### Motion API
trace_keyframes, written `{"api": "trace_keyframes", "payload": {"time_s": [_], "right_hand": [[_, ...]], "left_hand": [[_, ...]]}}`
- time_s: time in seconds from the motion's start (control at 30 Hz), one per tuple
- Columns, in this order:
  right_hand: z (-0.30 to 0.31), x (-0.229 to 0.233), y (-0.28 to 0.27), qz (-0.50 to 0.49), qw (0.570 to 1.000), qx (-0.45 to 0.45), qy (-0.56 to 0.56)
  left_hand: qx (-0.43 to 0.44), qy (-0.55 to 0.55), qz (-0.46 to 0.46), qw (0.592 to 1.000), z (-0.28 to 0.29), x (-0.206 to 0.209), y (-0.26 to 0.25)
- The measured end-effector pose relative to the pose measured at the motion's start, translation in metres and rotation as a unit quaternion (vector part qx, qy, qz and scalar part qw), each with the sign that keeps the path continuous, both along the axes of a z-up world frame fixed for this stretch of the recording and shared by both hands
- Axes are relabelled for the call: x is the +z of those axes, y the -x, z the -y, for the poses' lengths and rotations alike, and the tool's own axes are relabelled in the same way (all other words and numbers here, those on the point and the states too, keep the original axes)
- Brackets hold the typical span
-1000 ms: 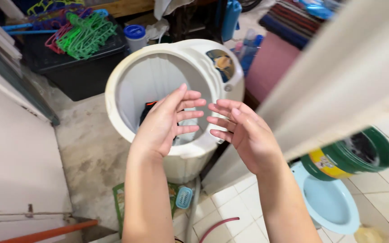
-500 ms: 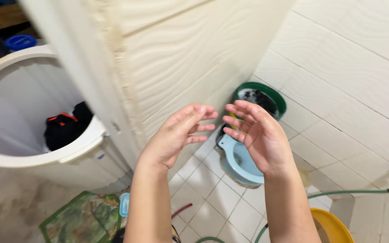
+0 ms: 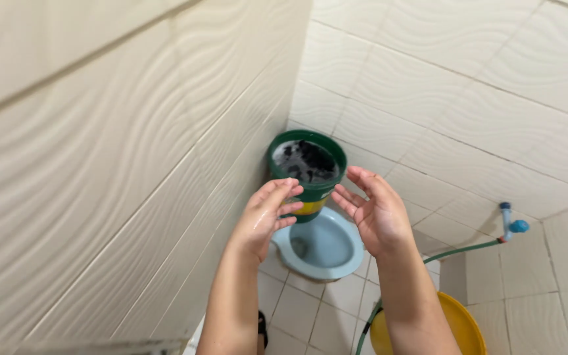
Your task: Wash black clothes by hand in a soapy bucket and transfer them to a spin dryer.
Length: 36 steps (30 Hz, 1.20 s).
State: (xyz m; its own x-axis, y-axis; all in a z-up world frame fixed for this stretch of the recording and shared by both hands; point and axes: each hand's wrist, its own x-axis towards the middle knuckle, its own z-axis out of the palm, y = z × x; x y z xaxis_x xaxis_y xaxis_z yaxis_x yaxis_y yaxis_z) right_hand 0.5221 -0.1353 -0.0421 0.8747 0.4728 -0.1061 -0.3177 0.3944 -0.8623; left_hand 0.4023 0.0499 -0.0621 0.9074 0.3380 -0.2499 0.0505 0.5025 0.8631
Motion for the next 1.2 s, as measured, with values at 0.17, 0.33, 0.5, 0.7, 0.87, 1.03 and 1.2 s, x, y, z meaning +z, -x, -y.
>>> {"api": "trace_keyframes", "payload": {"time_s": [0.17, 0.33, 0.5, 0.7, 0.87, 1.03, 1.2], "right_hand": [[-0.009, 0.014, -0.061, 0.038, 0.998, 0.039, -0.011], [-0.030, 0.012, -0.097, 0.077, 0.990, 0.112, -0.038], [-0.020, -0.015, -0.143, 0.099, 0.983, 0.155, 0.011], [-0.008, -0.031, -0.204, 0.110, 0.983, 0.145, 0.011], [0.006, -0.054, -0.272, 0.114, 0.969, 0.217, 0.004], [-0.003, -0.101, -0.340, 0.119, 0.951, 0.267, 0.101], [-0.029, -0.150, -0.366, 0.070, 0.910, 0.208, 0.352]], "left_hand": [[-0.046, -0.023, -0.025, 0.998, -0.009, 0.000, -0.083], [-0.138, -0.107, -0.014, 0.985, -0.014, -0.005, -0.148], [-0.150, -0.111, 0.109, 0.976, -0.001, -0.054, -0.212], [-0.040, -0.139, 0.106, 0.984, -0.006, -0.097, -0.260], [0.130, -0.100, -0.005, 0.987, -0.016, -0.135, -0.296], [0.289, -0.150, -0.201, 0.924, -0.011, -0.173, -0.311], [0.273, -0.300, -0.305, 0.862, -0.011, -0.229, -0.271]]}}
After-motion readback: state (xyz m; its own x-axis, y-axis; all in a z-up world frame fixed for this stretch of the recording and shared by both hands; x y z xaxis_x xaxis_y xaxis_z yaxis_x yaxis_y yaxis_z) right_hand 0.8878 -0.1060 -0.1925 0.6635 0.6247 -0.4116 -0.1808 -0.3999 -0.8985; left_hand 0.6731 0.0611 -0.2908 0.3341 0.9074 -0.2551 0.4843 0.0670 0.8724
